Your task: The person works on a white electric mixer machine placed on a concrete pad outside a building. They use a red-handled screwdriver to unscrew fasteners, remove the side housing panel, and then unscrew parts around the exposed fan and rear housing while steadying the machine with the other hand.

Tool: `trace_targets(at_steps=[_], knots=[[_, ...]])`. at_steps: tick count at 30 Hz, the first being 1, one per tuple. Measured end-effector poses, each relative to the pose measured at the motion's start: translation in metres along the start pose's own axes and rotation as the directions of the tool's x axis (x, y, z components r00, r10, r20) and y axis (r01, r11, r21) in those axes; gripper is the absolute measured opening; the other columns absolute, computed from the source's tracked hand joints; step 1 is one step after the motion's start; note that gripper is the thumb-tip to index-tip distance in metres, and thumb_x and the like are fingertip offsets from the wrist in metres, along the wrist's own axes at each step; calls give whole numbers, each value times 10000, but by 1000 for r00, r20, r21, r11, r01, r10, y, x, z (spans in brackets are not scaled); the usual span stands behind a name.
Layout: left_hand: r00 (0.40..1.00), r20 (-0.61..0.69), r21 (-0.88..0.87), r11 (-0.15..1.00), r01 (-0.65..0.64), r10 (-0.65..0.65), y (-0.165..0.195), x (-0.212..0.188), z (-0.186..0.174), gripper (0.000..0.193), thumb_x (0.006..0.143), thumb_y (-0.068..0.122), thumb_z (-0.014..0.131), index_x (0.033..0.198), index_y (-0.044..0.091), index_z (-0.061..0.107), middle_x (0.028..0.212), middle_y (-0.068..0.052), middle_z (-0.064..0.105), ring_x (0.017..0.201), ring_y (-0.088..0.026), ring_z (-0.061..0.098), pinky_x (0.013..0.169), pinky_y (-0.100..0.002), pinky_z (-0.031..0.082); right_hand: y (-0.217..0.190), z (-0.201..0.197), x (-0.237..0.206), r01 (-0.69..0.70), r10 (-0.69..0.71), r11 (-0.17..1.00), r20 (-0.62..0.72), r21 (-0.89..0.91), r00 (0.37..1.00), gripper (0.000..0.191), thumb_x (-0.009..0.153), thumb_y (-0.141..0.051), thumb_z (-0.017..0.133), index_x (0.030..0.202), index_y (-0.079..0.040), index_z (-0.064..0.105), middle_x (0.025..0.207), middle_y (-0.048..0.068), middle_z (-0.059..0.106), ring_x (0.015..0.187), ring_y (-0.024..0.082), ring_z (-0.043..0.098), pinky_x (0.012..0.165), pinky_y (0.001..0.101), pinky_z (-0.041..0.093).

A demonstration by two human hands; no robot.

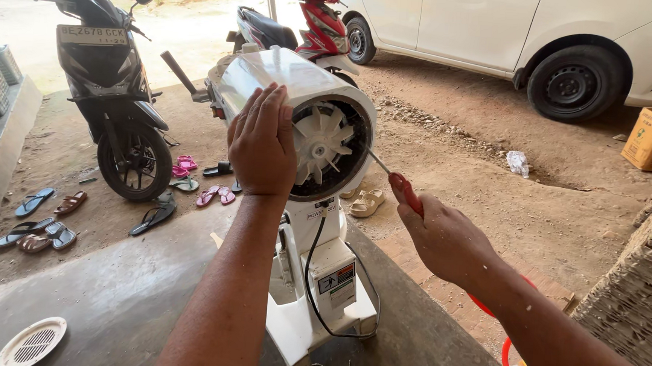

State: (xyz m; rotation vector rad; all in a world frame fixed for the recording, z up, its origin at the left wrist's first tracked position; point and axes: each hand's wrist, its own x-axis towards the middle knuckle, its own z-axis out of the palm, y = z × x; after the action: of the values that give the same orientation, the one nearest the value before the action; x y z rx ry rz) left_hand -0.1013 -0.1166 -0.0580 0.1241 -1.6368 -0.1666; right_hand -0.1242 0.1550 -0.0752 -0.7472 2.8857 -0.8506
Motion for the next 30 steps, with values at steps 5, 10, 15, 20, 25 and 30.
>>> trace_targets(at_steps=[5, 10, 15, 20, 25, 30], knots=[[1000, 0, -1, 1000, -11, 11, 0, 2, -1, 261, 1116, 271, 546, 1249, 121, 714, 1296, -54, 736, 1309, -266, 652, 1092, -423, 496, -10, -5, 5, -40, 50, 996, 131, -77, 990, 482, 1028, -511, 428, 1118, -68, 594, 936, 154, 703, 903, 292, 712, 835, 459, 530], [999, 21, -1, 1000, -30, 30, -2, 1, -2, 274, 1115, 276, 542, 1264, 117, 709, 1308, -60, 729, 1318, -269, 639, 1097, -429, 480, -20, -6, 10, -100, 91, 994, 195, 37, 977, 481, 1023, -499, 422, 1109, -64, 607, 888, 116, 708, 783, 233, 714, 747, 436, 570], [999, 26, -9, 999, -36, 36, -5, -1, 0, 280, 1126, 294, 531, 1263, 122, 704, 1310, -57, 731, 1327, -270, 640, 1098, -433, 481, -18, -7, 27, -60, 55, 998, 302, 7, 952, 542, 1044, -509, 395, 1072, -11, 609, 847, 130, 686, 742, 241, 734, 749, 427, 582], [999, 13, 5, 999, -33, 33, -8, -4, 4, 291, 1134, 313, 519, 1266, 131, 702, 1306, -52, 735, 1325, -268, 642, 1104, -436, 488, -23, -5, 38, -57, 67, 998, 327, -42, 943, 574, 1054, -534, 352, 1068, -21, 610, 842, 120, 711, 753, 209, 734, 788, 411, 584], [999, 9, 13, 999, -47, 47, -10, -6, 7, 289, 1143, 314, 514, 1268, 130, 699, 1308, -55, 739, 1312, -267, 659, 1092, -432, 497, -38, -10, 54, 28, 13, 990, 285, -142, 958, 788, 1038, -642, 284, 905, 35, 663, 736, 138, 687, 718, 220, 769, 793, 434, 586], [997, 12, 4, 997, -72, 72, -9, -6, 6, 299, 1165, 308, 494, 1288, 124, 694, 1324, -66, 737, 1312, -275, 662, 1103, -443, 494, -41, -6, 70, -9, 71, 980, 312, -196, 948, 854, 1040, -690, 209, 826, 13, 643, 687, 148, 657, 687, 240, 752, 784, 442, 563]])
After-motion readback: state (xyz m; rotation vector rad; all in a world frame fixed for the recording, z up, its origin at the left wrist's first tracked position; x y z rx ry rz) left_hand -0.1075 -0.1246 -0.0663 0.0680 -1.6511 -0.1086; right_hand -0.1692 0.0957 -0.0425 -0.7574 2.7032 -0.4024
